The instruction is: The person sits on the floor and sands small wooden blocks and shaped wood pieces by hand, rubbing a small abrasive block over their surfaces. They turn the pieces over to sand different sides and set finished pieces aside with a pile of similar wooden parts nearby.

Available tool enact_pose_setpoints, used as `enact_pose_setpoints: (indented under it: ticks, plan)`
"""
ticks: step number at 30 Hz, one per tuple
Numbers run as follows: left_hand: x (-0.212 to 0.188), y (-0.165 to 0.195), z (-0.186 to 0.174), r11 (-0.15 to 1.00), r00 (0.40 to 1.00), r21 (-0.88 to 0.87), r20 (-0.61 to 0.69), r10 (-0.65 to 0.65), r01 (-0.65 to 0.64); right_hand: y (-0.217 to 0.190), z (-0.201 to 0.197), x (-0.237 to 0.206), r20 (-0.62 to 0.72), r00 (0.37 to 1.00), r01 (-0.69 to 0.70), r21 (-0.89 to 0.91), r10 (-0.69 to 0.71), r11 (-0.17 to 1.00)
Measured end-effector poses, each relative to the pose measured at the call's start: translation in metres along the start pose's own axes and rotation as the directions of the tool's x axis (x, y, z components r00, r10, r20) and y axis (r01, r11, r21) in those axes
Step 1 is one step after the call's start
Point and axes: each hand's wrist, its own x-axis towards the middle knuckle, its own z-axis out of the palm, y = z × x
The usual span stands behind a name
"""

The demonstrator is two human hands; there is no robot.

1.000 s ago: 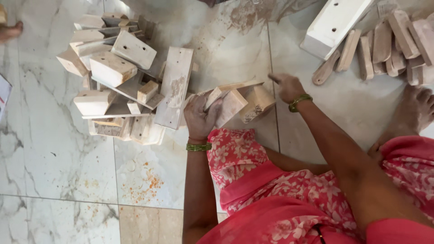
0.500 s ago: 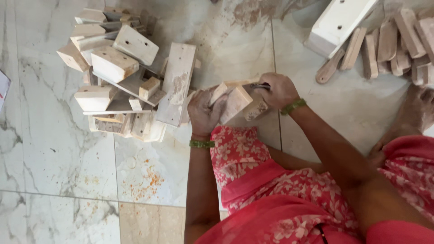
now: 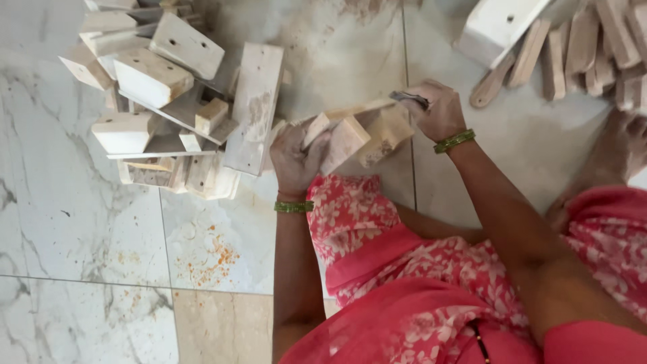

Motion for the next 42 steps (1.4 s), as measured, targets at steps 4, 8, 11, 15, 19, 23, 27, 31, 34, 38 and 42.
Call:
enact_pose_setpoints:
  ticks: [4, 8, 11, 15, 19, 23, 27, 31, 34, 38, 42]
  plan:
    - [0.001, -0.005, 0.002, 0.999, 0.999, 0.024, -0.010, 0.046, -0.046, 0.026, 0.024, -0.017, 0.100, 0.939, 0.343, -0.311, -0.328, 0.886]
    - [-0.002, -0.007, 0.002, 0.999, 0.999, 0.023, 0.016, -0.040, 0.040, 0.040, 0.027, -0.024, 0.103, 0.995, 0.044, -0.379, -0.005, 0.924]
    - [-0.003, -0.007, 0.003, 1.000, 1.000, 0.020, -0.002, 0.010, -0.010, 0.042, 0.025, -0.023, 0.016, 0.986, 0.169, -0.181, -0.169, 0.969]
    - [-0.002, -0.007, 0.003, 1.000, 1.000, 0.014, 0.002, -0.017, 0.017, 0.040, 0.029, -0.014, -0.012, 0.907, 0.413, -0.176, -0.421, 0.894]
    - [-0.003, -0.006, 0.000, 1.000, 1.000, -0.003, 0.029, -0.008, 0.008, 0.047, 0.028, -0.011, 0.097, 0.995, 0.045, -0.355, -0.011, 0.934]
    - [-0.004, -0.004, -0.001, 1.000, 1.000, -0.010, 0.016, -0.020, 0.021, 0.050, 0.031, -0.022, -0.054, 0.982, 0.172, -0.125, -0.180, 0.977]
    - [-0.001, -0.004, 0.001, 1.000, 0.999, 0.006, 0.031, -0.007, 0.007, 0.047, 0.047, -0.015, -0.022, 0.883, 0.462, -0.137, -0.469, 0.876]
    - [-0.002, -0.004, 0.001, 1.000, 0.999, 0.018, 0.030, -0.022, 0.021, 0.055, 0.047, -0.001, 0.099, 0.993, 0.100, -0.352, -0.069, 0.931]
    - [-0.005, -0.006, 0.001, 1.000, 1.000, 0.022, 0.012, -0.014, 0.014, 0.066, 0.039, -0.008, 0.128, 0.990, -0.007, -0.348, 0.055, 0.937]
    - [-0.007, -0.010, 0.001, 0.999, 0.998, -0.001, 0.034, -0.048, 0.048, 0.071, 0.049, -0.019, 0.025, 0.928, 0.370, -0.169, -0.371, 0.913]
    - [-0.001, -0.010, 0.003, 1.000, 0.999, 0.015, 0.030, 0.013, -0.013, 0.075, 0.061, -0.003, 0.054, 0.916, 0.388, -0.364, -0.397, 0.846]
